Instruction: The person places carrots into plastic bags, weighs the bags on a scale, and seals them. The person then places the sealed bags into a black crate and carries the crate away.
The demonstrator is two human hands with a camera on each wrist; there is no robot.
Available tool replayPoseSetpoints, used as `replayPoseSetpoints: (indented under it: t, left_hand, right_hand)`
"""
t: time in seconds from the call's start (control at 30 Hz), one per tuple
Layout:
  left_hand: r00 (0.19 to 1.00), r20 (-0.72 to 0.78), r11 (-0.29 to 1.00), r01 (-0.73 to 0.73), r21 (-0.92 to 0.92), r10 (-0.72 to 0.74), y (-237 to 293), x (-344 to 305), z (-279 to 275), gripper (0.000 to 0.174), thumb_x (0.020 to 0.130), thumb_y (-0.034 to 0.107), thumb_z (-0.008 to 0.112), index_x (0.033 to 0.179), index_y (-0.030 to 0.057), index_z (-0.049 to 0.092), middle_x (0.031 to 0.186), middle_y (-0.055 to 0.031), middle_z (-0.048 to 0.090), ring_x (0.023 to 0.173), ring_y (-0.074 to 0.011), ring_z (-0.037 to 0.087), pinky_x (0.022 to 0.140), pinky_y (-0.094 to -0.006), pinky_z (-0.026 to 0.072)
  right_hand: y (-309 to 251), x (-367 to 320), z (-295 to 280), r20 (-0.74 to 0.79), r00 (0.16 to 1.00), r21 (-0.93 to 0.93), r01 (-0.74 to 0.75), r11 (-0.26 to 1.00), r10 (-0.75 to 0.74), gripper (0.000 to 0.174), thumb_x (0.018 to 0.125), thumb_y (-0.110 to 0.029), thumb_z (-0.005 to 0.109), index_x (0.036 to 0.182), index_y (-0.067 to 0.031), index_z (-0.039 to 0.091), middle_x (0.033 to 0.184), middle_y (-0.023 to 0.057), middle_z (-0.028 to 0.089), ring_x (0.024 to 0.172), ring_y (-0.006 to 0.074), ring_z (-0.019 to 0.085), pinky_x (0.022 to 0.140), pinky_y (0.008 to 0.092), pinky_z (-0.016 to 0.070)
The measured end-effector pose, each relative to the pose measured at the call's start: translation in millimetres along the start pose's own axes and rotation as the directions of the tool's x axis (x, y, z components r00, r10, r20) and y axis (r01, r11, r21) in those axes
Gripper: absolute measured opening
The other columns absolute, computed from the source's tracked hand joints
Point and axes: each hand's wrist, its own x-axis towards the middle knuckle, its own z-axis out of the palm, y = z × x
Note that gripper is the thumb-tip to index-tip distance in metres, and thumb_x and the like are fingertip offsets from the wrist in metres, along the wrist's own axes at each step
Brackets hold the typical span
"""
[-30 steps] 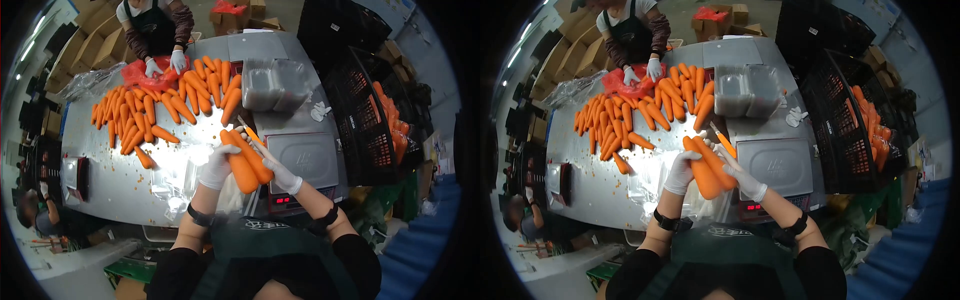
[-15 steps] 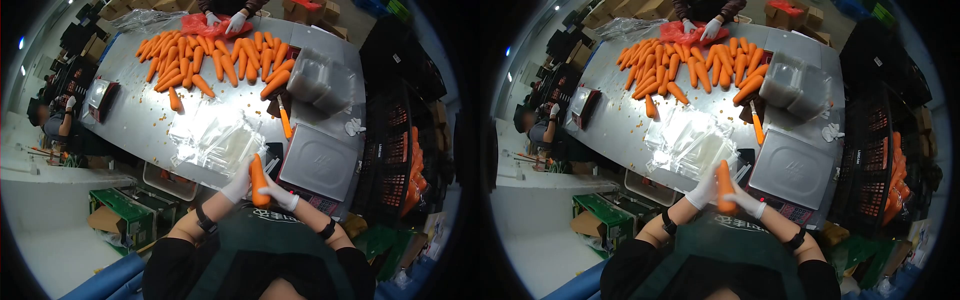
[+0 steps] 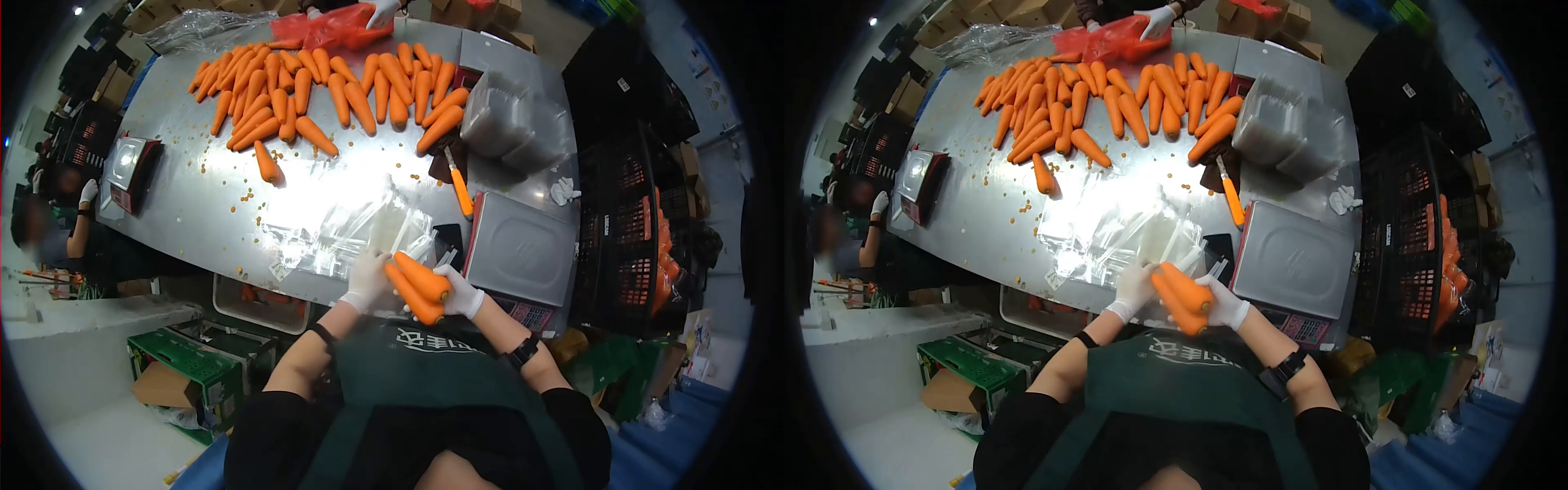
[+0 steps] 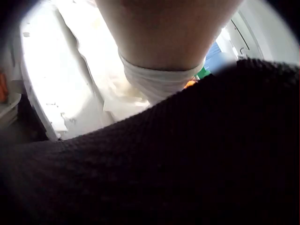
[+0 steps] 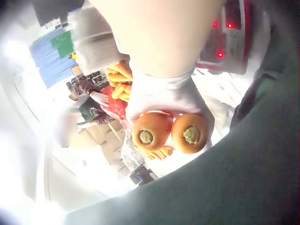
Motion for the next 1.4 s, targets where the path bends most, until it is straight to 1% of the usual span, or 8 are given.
replayPoseSetpoints:
  t: [0.23, 0.4, 0.67, 0.97, 1.03, 1.1, 1.2, 1.4]
  left_hand:
    - [0.991, -0.094, 0.996, -0.09, 0.003, 0.09, -30, -14, -28, 0.015, 0.082, 0.014, 0.068, 0.096, 0.0097, 0.068, 0.095, -0.0085, 0.064, 0.094, -0.0317, 0.06, 0.081, -0.0429, 0.0491]
    - [0.963, -0.193, 0.934, 0.114, -0.34, -0.187, -17, -4, -56, 0.008, 0.085, 0.01, 0.065, 0.092, 0.0078, 0.067, 0.088, -0.0106, 0.065, 0.085, -0.0312, 0.064, 0.074, -0.0423, 0.0508]
    - [0.948, -0.062, 0.95, -0.31, 0.028, 0.311, 8, -8, -101, 0.022, 0.078, 0.0, 0.059, 0.096, 0.0089, 0.067, 0.121, -0.0108, 0.063, 0.091, -0.0326, 0.065, 0.081, -0.042, 0.0497]
    - [0.983, 0.181, 0.988, -0.009, 0.151, -0.019, 39, 13, -94, 0.014, 0.084, 0.011, 0.058, 0.089, 0.0068, 0.07, 0.116, -0.0151, 0.064, 0.091, -0.034, 0.064, 0.081, -0.0416, 0.049]
    - [0.957, -0.021, 0.926, 0.272, -0.263, -0.288, 57, 49, -96, 0.016, 0.086, 0.016, 0.059, 0.09, 0.0041, 0.07, 0.107, -0.0166, 0.065, 0.091, -0.034, 0.064, 0.08, -0.043, 0.0493]
    - [0.942, -0.316, 0.991, 0.088, -0.103, -0.116, 34, 97, -52, 0.018, 0.088, 0.021, 0.063, 0.09, 0.0055, 0.071, 0.096, -0.0147, 0.065, 0.091, -0.0332, 0.064, 0.085, -0.0448, 0.0489]
    - [0.936, -0.226, 0.947, 0.3, 0.114, -0.269, -1, 128, -15, 0.015, 0.088, 0.019, 0.063, 0.091, 0.0067, 0.072, 0.094, -0.0144, 0.065, 0.09, -0.0339, 0.063, 0.083, -0.0454, 0.0493]
    - [0.993, -0.104, 0.998, -0.051, 0.02, 0.053, 3, 105, -67, 0.015, 0.086, 0.015, 0.062, 0.092, 0.0091, 0.074, 0.094, -0.0106, 0.066, 0.087, -0.0315, 0.065, 0.077, -0.0451, 0.0505]
  right_hand:
    - [17, 6, -30, 0.024, 0.998, 0.125, 0.054, 0.991, -0.057, 0.069, 0.089, -0.039, 0.041, 0.149, -0.004, 0.037, 0.143, 0.0236, 0.047, 0.118, 0.0459, 0.056, 0.098, 0.0563, 0.0456]
    - [22, -5, -9, 0.017, 0.994, 0.184, 0.106, 0.977, -0.111, 0.071, 0.089, -0.037, 0.038, 0.151, -0.0017, 0.034, 0.145, 0.0262, 0.045, 0.119, 0.0459, 0.056, 0.099, 0.0544, 0.0461]
    - [12, -7, 38, 0.108, 0.991, 0.034, 0.076, 0.996, -0.08, 0.071, 0.091, -0.037, 0.038, 0.153, -0.0033, 0.03, 0.15, 0.0248, 0.04, 0.122, 0.0456, 0.055, 0.101, 0.0543, 0.0458]
    - [7, -44, 21, 0.107, 0.993, 0.052, 0.044, 0.998, -0.05, 0.069, 0.091, -0.038, 0.037, 0.152, -0.0047, 0.033, 0.147, 0.0222, 0.044, 0.118, 0.043, 0.058, 0.096, 0.0557, 0.0487]
    - [4, -47, 15, 0.114, 0.992, 0.071, 0.048, 0.996, -0.056, 0.069, 0.091, -0.038, 0.037, 0.152, -0.0043, 0.033, 0.147, 0.0221, 0.045, 0.118, 0.0433, 0.057, 0.096, 0.0562, 0.0483]
    - [2, -41, -1, 0.097, 0.994, 0.086, 0.039, 0.996, -0.048, 0.069, 0.091, -0.038, 0.038, 0.151, -0.0035, 0.034, 0.146, 0.0219, 0.046, 0.119, 0.0452, 0.056, 0.098, 0.0585, 0.0463]
    - [2, -32, -13, 0.079, 0.995, 0.069, 0.057, 0.996, -0.063, 0.068, 0.091, -0.038, 0.039, 0.149, -0.0029, 0.036, 0.144, 0.0219, 0.048, 0.12, 0.0471, 0.055, 0.098, 0.0596, 0.045]
    - [12, -56, -3, 0.077, 0.987, 0.093, 0.135, 0.986, -0.143, 0.068, 0.091, -0.039, 0.038, 0.148, -0.001, 0.038, 0.142, 0.0219, 0.05, 0.12, 0.0465, 0.056, 0.098, 0.0589, 0.0458]
